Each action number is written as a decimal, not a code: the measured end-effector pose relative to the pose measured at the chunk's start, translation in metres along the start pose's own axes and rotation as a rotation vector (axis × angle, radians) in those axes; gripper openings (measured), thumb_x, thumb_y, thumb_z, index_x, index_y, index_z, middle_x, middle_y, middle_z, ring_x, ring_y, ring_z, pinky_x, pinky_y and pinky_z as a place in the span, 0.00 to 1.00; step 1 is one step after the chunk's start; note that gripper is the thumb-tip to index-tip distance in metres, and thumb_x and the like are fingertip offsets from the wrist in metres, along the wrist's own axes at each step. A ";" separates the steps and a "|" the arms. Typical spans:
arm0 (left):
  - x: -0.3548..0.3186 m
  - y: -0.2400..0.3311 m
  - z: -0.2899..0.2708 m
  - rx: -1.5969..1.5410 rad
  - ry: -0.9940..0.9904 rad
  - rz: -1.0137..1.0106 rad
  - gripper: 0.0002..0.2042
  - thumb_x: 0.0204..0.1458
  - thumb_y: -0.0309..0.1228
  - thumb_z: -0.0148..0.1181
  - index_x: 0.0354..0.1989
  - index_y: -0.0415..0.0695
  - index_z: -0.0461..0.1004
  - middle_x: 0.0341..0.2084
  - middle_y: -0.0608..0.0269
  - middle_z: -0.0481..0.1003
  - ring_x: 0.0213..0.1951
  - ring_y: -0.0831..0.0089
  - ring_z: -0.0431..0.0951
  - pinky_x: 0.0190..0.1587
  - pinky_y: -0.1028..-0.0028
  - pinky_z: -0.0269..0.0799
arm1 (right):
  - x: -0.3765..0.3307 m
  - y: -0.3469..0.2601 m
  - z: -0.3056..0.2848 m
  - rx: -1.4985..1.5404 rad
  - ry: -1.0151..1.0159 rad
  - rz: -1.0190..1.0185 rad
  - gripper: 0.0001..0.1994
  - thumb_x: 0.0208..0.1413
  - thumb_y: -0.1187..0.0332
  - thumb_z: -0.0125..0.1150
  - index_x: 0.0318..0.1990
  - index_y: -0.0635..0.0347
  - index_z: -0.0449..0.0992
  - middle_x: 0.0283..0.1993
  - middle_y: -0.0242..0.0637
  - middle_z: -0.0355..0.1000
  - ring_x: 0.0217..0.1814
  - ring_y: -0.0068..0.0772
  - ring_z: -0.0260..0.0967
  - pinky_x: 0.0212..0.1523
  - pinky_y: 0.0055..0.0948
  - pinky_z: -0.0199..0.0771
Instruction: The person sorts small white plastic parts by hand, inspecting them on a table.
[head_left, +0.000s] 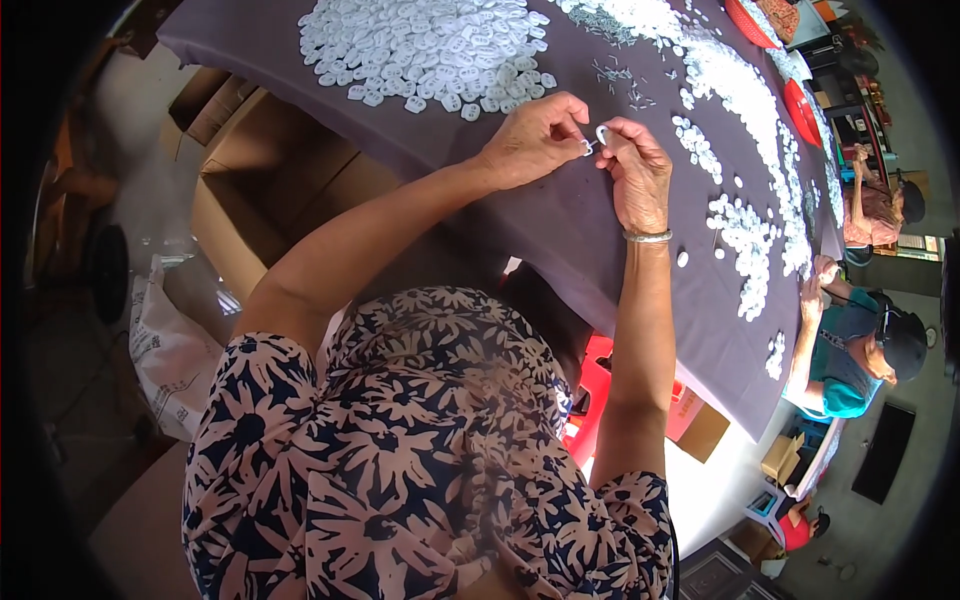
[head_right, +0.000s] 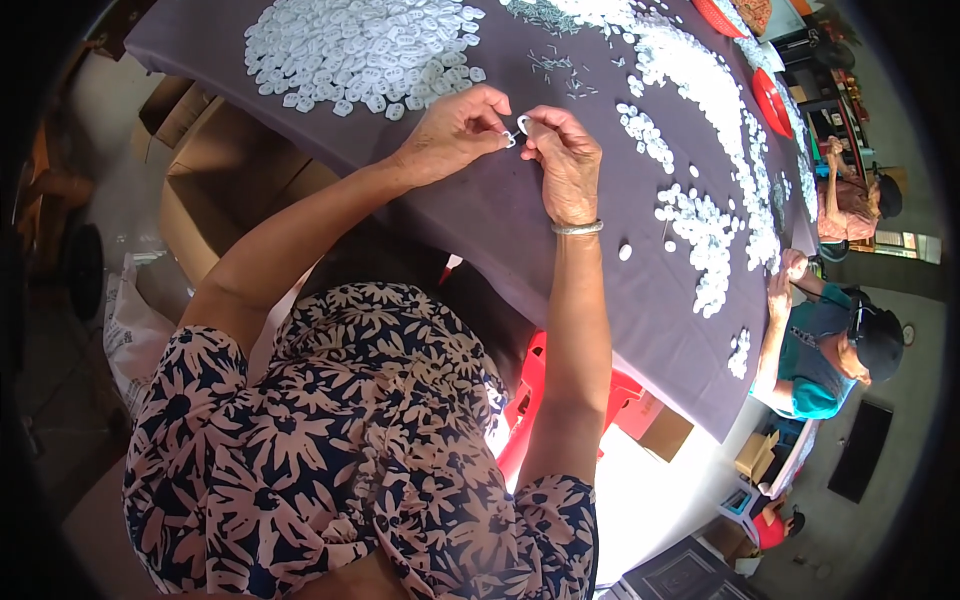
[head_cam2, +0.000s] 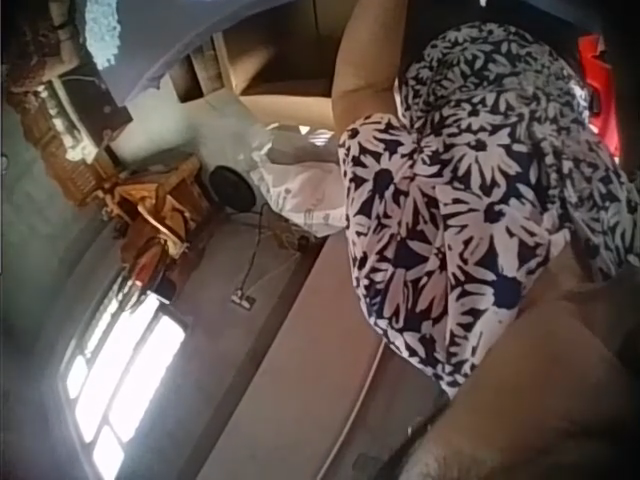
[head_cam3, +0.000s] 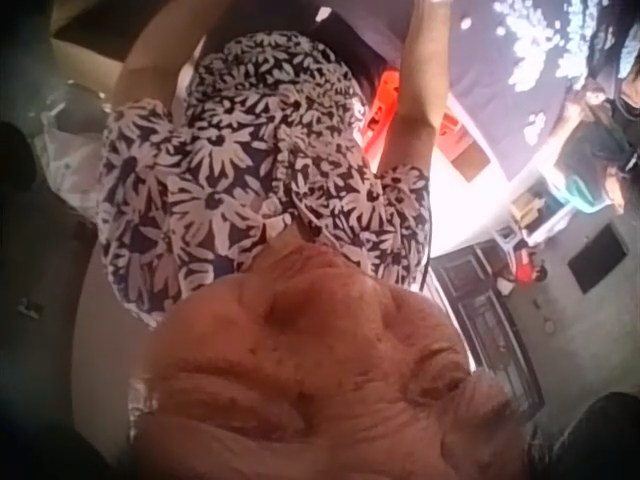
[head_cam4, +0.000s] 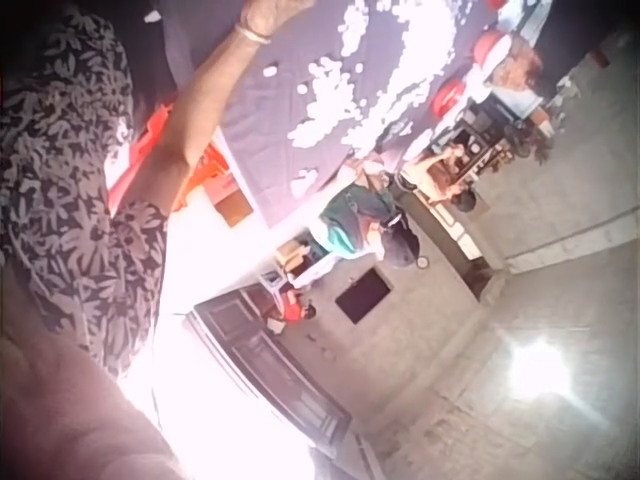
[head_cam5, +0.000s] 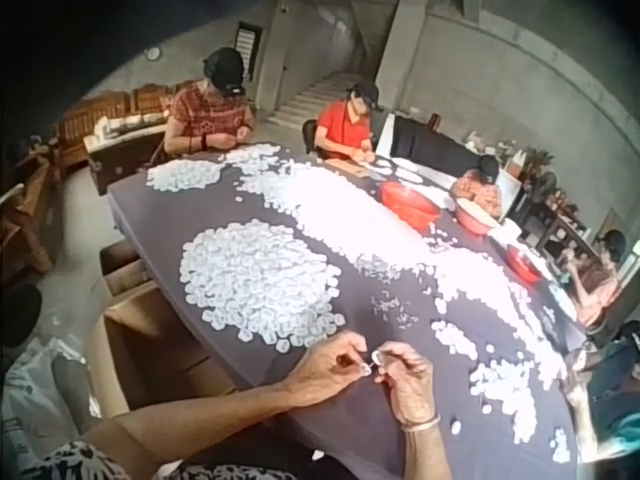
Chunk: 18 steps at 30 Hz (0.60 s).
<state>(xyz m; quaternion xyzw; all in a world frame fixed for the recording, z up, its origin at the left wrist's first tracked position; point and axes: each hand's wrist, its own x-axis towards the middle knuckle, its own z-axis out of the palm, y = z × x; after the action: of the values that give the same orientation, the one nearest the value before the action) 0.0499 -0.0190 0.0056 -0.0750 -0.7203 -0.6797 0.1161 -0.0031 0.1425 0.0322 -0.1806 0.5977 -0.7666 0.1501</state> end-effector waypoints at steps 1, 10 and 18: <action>0.000 0.000 0.000 -0.001 0.000 -0.002 0.14 0.48 0.22 0.59 0.43 0.40 0.67 0.27 0.65 0.74 0.30 0.83 0.71 0.35 0.80 0.69 | 0.000 0.001 0.000 -0.016 0.001 -0.017 0.05 0.53 0.77 0.56 0.38 0.66 0.76 0.32 0.29 0.70 0.29 0.18 0.64 0.30 0.21 0.67; -0.001 0.001 0.000 -0.010 -0.002 0.021 0.13 0.48 0.23 0.59 0.43 0.39 0.67 0.26 0.66 0.75 0.30 0.82 0.72 0.35 0.80 0.69 | 0.000 0.003 -0.002 -0.035 -0.030 -0.058 0.06 0.53 0.79 0.54 0.38 0.67 0.75 0.32 0.32 0.71 0.27 0.19 0.64 0.30 0.18 0.68; -0.002 0.005 0.000 0.027 0.001 0.010 0.14 0.48 0.23 0.59 0.43 0.40 0.68 0.25 0.68 0.74 0.29 0.83 0.70 0.34 0.80 0.68 | -0.001 0.002 -0.003 -0.060 -0.044 -0.058 0.06 0.53 0.80 0.55 0.37 0.66 0.76 0.32 0.30 0.70 0.28 0.18 0.64 0.30 0.19 0.67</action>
<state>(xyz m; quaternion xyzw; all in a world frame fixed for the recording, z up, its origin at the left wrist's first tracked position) 0.0535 -0.0187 0.0101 -0.0765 -0.7292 -0.6692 0.1207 -0.0037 0.1447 0.0293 -0.2192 0.6116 -0.7480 0.1354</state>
